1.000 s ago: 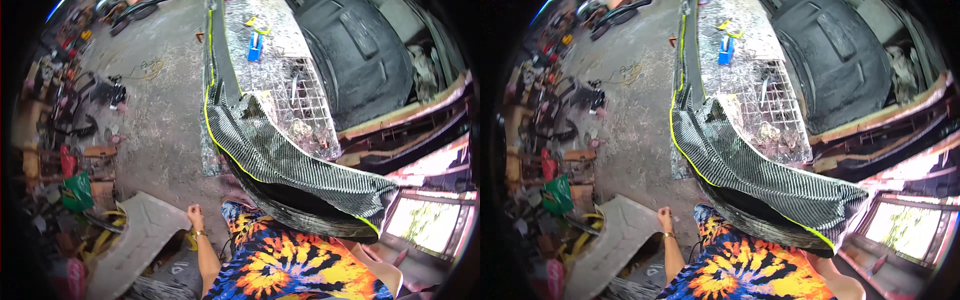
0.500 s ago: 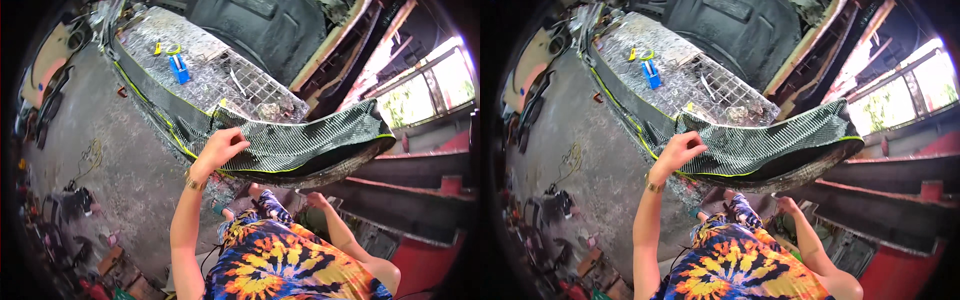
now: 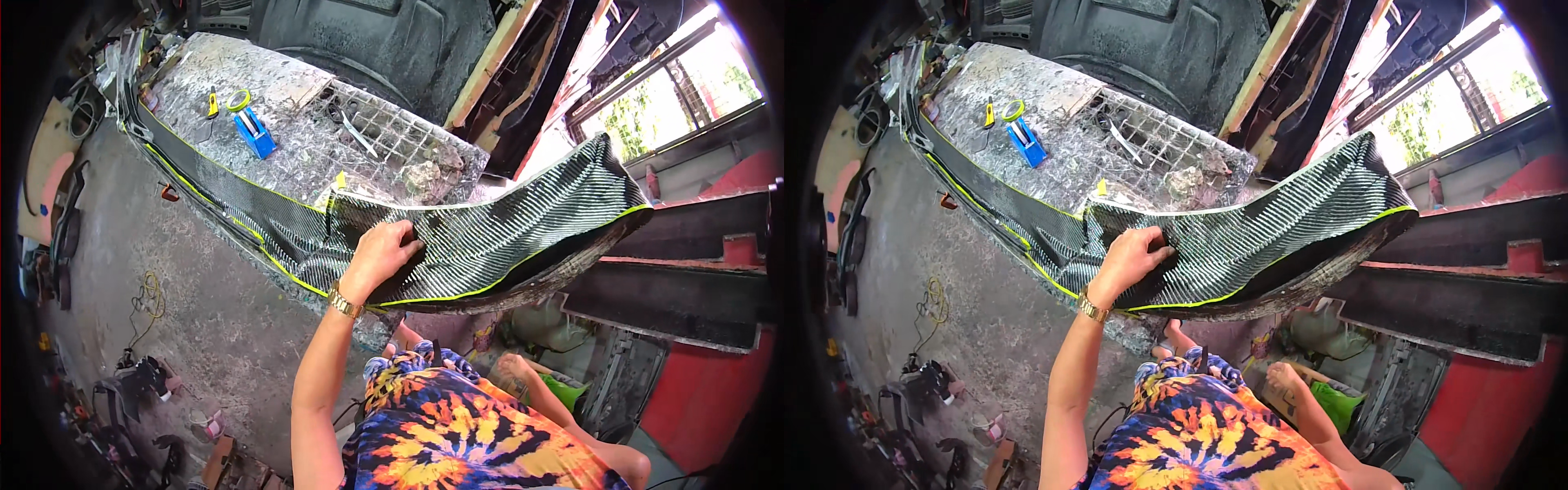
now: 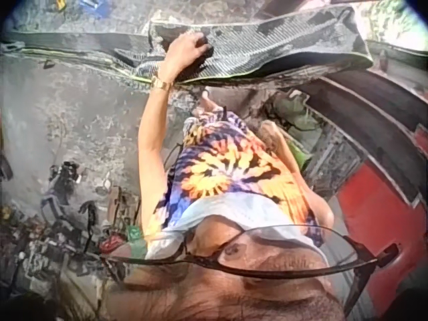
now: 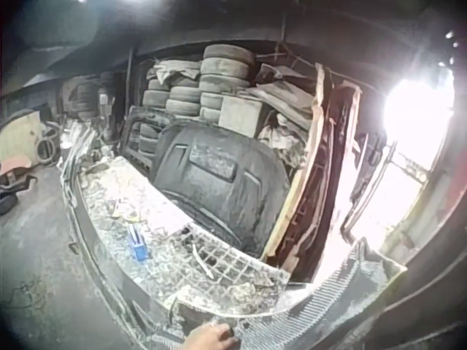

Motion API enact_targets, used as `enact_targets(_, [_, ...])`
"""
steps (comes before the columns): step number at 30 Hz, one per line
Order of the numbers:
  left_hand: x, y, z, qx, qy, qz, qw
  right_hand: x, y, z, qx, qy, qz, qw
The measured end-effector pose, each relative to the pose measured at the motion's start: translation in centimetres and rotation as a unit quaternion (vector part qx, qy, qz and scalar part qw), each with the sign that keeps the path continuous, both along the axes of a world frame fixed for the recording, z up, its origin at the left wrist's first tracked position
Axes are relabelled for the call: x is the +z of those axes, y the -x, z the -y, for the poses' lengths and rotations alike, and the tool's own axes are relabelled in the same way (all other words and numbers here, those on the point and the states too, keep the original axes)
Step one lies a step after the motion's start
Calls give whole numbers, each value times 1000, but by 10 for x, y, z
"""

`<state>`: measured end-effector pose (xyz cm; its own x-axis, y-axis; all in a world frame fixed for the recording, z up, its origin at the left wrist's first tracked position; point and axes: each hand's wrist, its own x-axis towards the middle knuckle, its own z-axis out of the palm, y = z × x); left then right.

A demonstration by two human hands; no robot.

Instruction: The person trims and secures carbon fiber fabric onto a curved automotive part by hand using scissors and tape.

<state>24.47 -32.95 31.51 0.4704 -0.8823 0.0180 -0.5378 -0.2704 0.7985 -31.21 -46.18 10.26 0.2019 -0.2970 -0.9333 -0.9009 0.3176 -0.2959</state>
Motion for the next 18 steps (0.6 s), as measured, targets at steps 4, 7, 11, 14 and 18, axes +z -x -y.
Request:
enact_targets(4, [7, 8, 7, 15, -45, 7, 999, 4, -41, 10, -24, 34, 49, 998])
enact_targets(7, [10, 8, 6, 36, -69, 25, 997, 3, -75, 28, -28, 44, 83, 995])
enact_targets(11, [11, 5, 5, 20, -73, 30, 997, -3, -101, 45, -2, 39, 86, 996])
enact_targets(14, [19, 9, 13, 23, -107, 61, 992, -26, -96, 50, 20, 38, 61, 997])
enact_targets(18, [22, 3, 2, 14, -96, 62, 993, -42, -96, 54, -53, 38, 130, 989])
